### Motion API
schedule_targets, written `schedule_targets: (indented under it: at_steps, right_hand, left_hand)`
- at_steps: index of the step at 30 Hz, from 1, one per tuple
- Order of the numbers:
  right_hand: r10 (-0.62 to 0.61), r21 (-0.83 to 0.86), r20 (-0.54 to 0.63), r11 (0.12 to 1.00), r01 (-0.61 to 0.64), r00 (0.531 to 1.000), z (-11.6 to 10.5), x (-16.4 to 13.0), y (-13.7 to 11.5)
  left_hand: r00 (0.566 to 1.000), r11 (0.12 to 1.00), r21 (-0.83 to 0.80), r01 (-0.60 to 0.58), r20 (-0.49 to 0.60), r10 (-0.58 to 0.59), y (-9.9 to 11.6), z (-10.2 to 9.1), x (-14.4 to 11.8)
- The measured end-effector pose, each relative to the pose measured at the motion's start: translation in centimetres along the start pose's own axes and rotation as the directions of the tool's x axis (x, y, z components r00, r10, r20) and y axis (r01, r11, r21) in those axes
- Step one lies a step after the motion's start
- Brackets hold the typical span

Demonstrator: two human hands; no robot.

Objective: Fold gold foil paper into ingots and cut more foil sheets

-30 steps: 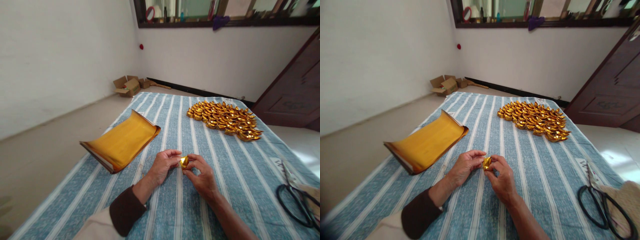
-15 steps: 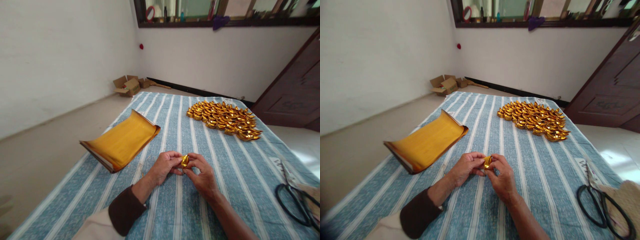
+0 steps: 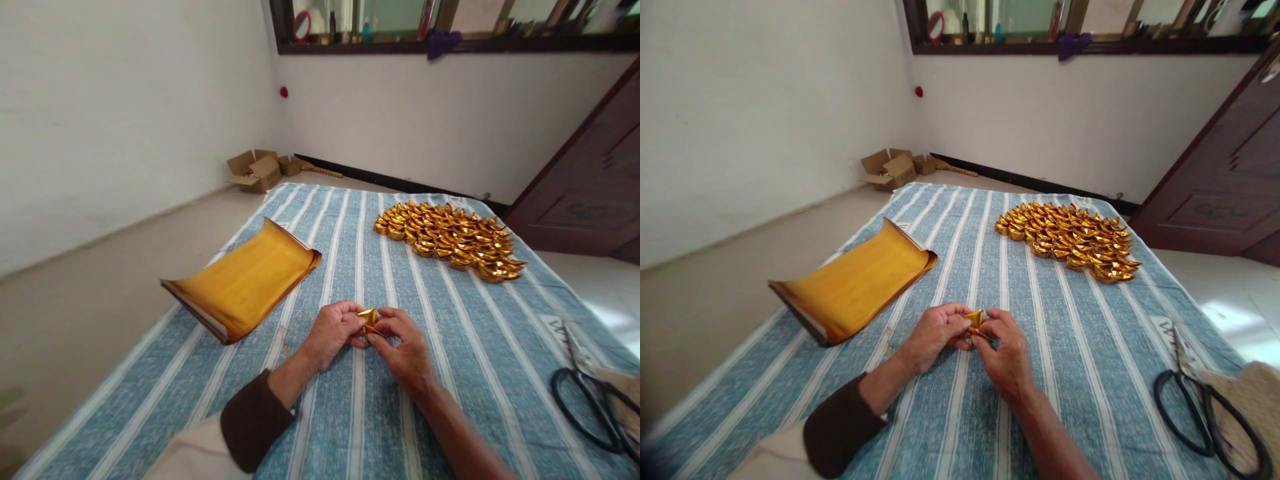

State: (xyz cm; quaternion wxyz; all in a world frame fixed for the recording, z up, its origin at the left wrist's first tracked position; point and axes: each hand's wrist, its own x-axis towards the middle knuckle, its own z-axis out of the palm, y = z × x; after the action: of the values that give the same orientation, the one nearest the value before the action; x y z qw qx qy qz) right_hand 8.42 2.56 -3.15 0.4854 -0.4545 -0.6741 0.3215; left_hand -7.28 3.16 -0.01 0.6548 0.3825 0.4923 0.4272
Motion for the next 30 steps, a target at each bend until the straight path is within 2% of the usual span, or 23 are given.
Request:
schedule_targets:
  at_steps: [10, 21, 30]
  right_hand:
    - [0.176, 0.064, 0.053, 0.982, -0.180, 0.983, -0.20, 0.06, -0.01]
    - [0.149, 0.062, 0.055, 0.986, -0.153, 0.987, -0.23, 0.24, -0.11]
    - [0.197, 0.063, 0.073, 0.977, -0.201, 0.978, -0.45, 0.34, 0.28]
  left_hand:
    - [0.998, 0.999, -0.027, -0.033, -0.048, 0.032, -0.75, 0.08, 0.17]
    - [0.998, 0.998, -0.021, -0.057, -0.041, 0.056, -0.96, 0.39, 0.17]
    - [0.997, 0.997, -0.045, -0.067, -0.040, 0.065, -0.95, 0.78, -0.05]
